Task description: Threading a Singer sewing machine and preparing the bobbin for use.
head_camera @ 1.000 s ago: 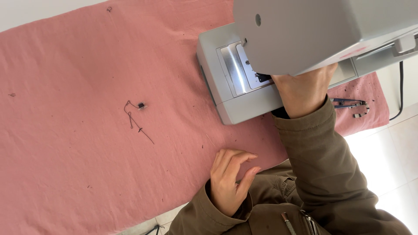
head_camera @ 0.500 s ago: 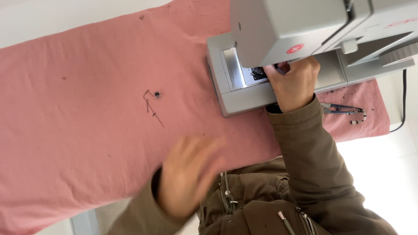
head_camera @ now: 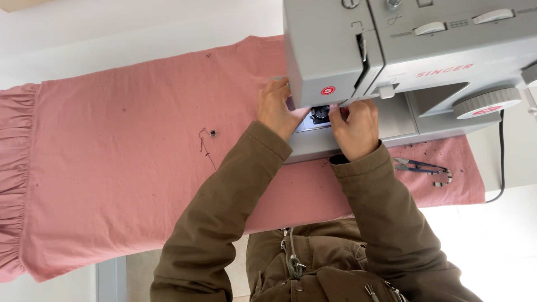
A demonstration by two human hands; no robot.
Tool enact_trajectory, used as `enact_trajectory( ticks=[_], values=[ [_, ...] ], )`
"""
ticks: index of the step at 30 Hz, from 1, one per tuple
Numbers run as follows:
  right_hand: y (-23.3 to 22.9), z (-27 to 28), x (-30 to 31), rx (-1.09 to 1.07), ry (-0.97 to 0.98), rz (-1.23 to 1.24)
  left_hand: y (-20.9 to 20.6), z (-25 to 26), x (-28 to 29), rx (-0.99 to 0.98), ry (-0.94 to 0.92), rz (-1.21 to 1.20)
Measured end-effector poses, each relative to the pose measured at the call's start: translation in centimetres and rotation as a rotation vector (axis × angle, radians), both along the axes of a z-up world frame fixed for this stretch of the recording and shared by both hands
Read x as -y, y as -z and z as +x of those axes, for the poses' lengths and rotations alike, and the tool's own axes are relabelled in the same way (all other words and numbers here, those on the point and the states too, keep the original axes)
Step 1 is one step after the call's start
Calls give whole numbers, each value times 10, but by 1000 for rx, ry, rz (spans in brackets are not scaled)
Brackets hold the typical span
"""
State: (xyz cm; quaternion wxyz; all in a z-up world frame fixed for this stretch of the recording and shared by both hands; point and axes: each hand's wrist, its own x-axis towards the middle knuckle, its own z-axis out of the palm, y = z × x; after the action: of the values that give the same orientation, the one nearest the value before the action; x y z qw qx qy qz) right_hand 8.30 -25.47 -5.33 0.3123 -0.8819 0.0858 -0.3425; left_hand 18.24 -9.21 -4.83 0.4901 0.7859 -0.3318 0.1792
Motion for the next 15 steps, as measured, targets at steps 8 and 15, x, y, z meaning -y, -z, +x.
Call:
enact_trajectory(
  ticks=[8,15],
  values=[
    [4,-2,0,11,-71,53,20,10,9,94,-24,72],
    [-60,-34,10,-20,-143,15,-10,-6,-10,-261,56,-86]
  ],
)
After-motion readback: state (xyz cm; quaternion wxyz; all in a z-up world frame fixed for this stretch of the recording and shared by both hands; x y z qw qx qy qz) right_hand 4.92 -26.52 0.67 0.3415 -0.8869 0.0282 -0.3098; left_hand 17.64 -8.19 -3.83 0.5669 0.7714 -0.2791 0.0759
